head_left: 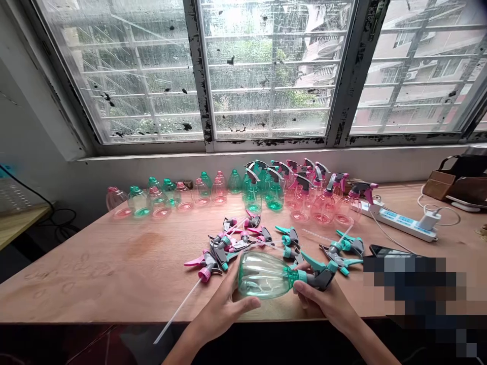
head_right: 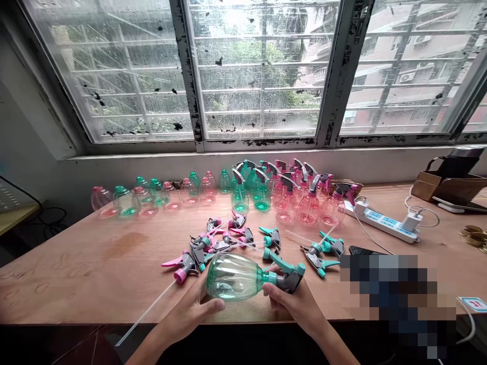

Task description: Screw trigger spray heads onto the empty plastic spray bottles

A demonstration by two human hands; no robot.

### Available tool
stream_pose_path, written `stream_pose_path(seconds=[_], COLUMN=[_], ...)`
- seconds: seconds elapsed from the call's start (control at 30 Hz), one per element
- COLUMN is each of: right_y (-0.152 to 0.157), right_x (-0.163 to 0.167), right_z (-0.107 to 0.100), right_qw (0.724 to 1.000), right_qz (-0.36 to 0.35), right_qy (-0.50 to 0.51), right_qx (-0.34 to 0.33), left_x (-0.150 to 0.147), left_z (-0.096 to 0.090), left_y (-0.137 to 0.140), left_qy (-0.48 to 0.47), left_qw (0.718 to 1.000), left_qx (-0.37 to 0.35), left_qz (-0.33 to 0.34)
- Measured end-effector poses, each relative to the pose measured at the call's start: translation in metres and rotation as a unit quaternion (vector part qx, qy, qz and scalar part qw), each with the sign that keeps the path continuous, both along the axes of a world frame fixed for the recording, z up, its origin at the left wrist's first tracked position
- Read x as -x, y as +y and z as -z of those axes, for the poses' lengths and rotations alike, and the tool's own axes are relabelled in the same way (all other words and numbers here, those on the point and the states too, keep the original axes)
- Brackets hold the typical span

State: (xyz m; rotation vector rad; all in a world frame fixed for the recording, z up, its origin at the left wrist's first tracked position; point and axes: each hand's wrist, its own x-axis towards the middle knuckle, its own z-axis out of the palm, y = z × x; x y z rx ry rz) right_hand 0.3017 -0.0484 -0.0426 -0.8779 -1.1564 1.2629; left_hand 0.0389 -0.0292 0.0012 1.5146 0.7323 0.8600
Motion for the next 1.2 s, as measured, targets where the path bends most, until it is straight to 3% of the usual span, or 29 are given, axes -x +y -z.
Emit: stream_pose_path(seconds=[0.23,0.47,0.7,0.93,1.2], right_y=[0.0012,0.0006,0.0022,0.0002,0.0003], right_x=[-0.0005,0.0002,-0.0003,0.0005,0.0015], right_z=[-0.0006,-0.0022,-0.0024,-0.0047,-0.0064], right_qw=[1.0,1.0,1.0,1.0,1.0], right_qz=[0.014,-0.01,0.01,0.0,0.008], right_qy=[0.015,0.0,0.004,-0.023,-0.008], right_qx=[-0.004,-0.007,-0.011,-0.012,-0.005], left_x=[-0.0018,0.0015,-0.0003,0.0012,-0.0021], left_z=[-0.0033,0.0026,0.0011,0.0019,-0.0023], left_y=[-0.0018,-0.0002,0.0005,0.001,-0.0017], left_qy=[0.006,-0.01,0.006,0.009,0.021], left_qw=[1.0,1.0,0.999,1.0,0.999], left_qx=[-0.025,0.018,-0.032,0.001,-0.025], left_qz=[0.012,-0.008,0.009,0.002,-0.006])
